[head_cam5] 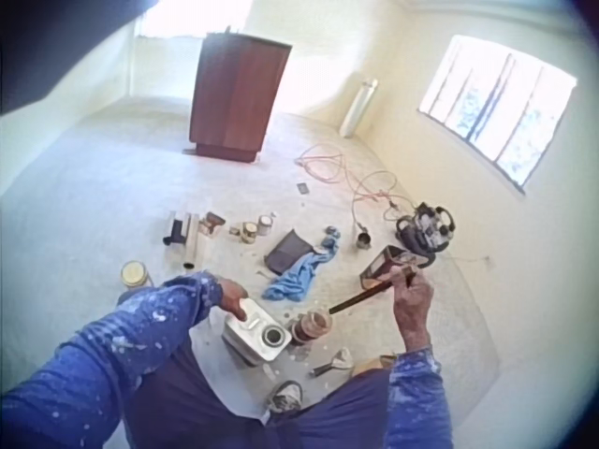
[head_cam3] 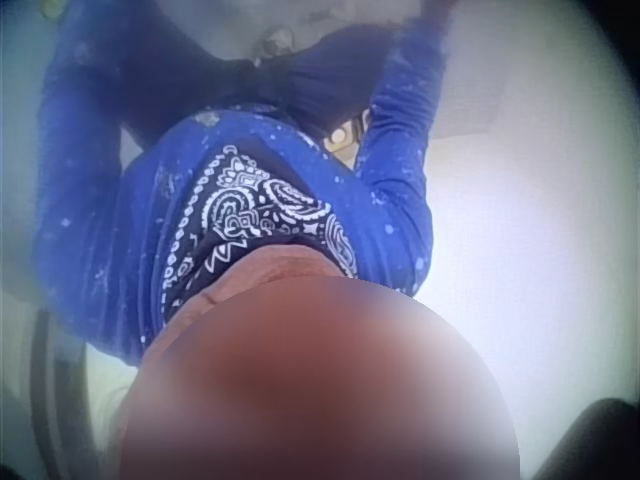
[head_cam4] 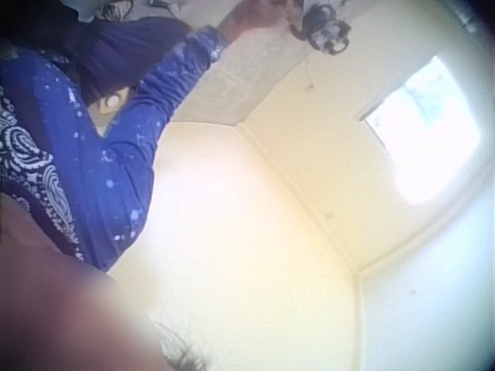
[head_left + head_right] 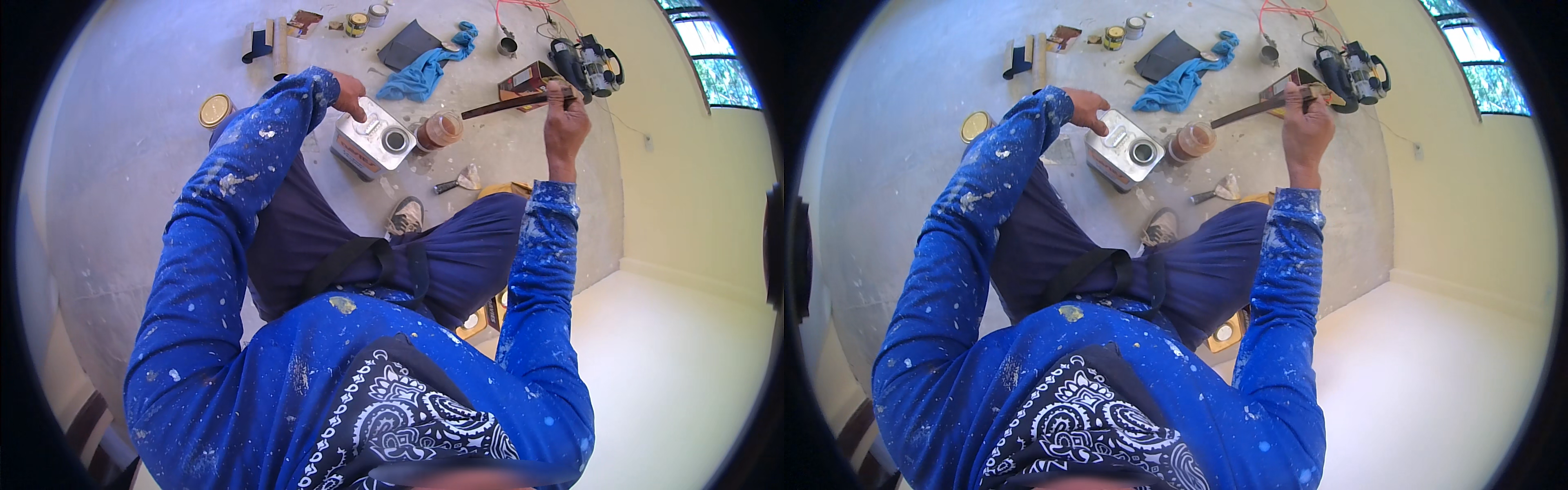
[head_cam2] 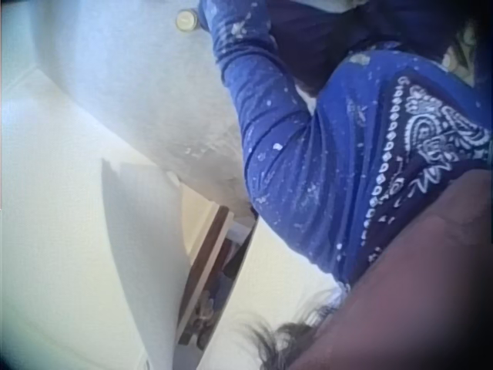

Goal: The person sits on the floor and pours liquid from two different metal paint cans into a plastic container. They stir the mixture with a stick, then use a sanding block to rub the surface of a wooden cabinet.

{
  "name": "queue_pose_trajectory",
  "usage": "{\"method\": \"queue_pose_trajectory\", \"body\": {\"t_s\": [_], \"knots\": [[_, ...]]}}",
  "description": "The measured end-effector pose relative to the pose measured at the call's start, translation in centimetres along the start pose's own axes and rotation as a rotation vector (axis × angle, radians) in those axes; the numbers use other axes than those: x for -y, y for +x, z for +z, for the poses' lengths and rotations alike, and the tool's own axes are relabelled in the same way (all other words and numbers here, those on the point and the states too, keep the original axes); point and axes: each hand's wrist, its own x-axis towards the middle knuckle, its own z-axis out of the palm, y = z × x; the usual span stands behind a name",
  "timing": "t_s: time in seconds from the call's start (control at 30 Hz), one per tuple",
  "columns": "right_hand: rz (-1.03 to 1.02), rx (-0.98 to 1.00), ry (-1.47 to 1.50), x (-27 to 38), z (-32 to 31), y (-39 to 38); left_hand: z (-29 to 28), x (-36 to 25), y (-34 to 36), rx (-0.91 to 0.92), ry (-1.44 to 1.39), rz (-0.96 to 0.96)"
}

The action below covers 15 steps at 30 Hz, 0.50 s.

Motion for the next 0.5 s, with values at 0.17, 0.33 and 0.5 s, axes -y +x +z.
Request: {"method": "queue_pose_trajectory", "body": {"t_s": [0.17, 0.33, 0.5], "knots": [[0.041, 0.095, -0.097, -2.5, 2.8, -2.8, -0.5, -2.1, -0.6, -0.242, -0.088, 0.092], [0.098, 0.15, -0.158, -4.7, 4.5, -4.8, -4.2, -11.5, -8.7, -0.393, -0.92, 0.427], [0.21, 0.195, -0.213, -6.8, 4.8, -5.3, -6.7, -21.2, -22.8, 0.097, -1.213, 0.898]]}}
